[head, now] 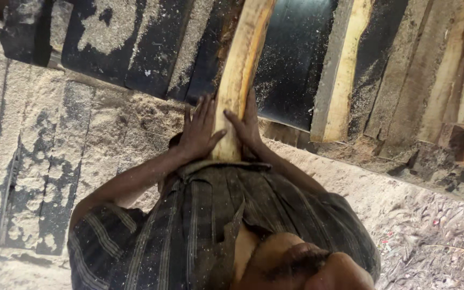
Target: The person feeds several long pieces of wood into a machine, handling them one at a time and placing them on a rack after processing.
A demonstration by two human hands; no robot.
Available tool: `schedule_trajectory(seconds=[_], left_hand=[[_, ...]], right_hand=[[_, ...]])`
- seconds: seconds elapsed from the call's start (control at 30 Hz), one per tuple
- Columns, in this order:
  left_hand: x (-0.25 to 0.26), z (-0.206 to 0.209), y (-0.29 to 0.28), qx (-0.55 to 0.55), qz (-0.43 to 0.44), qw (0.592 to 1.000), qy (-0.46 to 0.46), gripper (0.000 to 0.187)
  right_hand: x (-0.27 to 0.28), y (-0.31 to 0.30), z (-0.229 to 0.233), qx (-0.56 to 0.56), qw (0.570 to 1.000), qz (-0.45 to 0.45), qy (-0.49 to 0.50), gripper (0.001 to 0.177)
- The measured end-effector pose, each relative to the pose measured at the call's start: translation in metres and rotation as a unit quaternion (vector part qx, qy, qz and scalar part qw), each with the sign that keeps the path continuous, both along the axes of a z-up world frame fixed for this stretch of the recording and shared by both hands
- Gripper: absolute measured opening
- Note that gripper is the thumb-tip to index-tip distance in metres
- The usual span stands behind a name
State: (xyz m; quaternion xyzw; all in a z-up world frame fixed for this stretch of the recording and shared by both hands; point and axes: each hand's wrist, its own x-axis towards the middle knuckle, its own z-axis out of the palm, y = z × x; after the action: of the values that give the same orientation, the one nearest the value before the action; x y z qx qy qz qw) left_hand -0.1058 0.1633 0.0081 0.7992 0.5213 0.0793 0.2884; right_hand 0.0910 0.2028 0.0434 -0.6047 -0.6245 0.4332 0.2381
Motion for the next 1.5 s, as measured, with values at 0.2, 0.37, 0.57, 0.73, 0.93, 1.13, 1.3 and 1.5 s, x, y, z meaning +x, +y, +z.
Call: schedule_trajectory(seconds=[0.2, 0.37, 0.57, 0.73, 0.93, 1.13, 1.3, 1.5], left_hand=[[0.013, -0.003, 0.056, -0.013, 0.018, 1.000, -0.012, 0.093], [0.014, 0.008, 0.055, 0.007, 0.018, 1.000, -0.012, 0.094], [0.008, 0.047, 0.038, -0.056, 0.025, 0.998, -0.030, 0.121], [-0.008, 0.023, -0.022, -0.025, 0.011, 0.997, -0.066, 0.133], [-0.019, -0.004, -0.021, 0.142, 0.042, 0.979, -0.140, 0.076], [-0.010, 0.005, 0.033, 0.166, 0.007, 0.980, -0.111, 0.075], [-0.003, -0.009, 0.080, 0.125, 0.003, 0.982, -0.145, 0.079], [0.009, 0.003, 0.122, 0.067, 0.020, 0.988, -0.138, 0.077]], right_hand=[[-0.001, 0.049, 0.003, -0.135, 0.977, -0.115, 0.121, 0.101], [0.005, 0.052, -0.021, 0.014, 0.979, -0.103, 0.175, 0.096], [0.001, 0.028, -0.013, -0.101, 0.976, -0.170, 0.092, 0.082], [-0.008, -0.059, -0.010, -0.081, 0.987, -0.139, 0.014, 0.082], [-0.014, -0.059, -0.073, 0.287, 0.943, -0.144, -0.087, 0.076], [-0.007, -0.016, -0.052, 0.173, 0.969, -0.164, -0.065, 0.081], [0.003, 0.034, -0.056, 0.216, 0.962, -0.153, -0.062, 0.079], [0.032, 0.092, -0.078, 0.200, 0.975, -0.093, 0.009, 0.082]])
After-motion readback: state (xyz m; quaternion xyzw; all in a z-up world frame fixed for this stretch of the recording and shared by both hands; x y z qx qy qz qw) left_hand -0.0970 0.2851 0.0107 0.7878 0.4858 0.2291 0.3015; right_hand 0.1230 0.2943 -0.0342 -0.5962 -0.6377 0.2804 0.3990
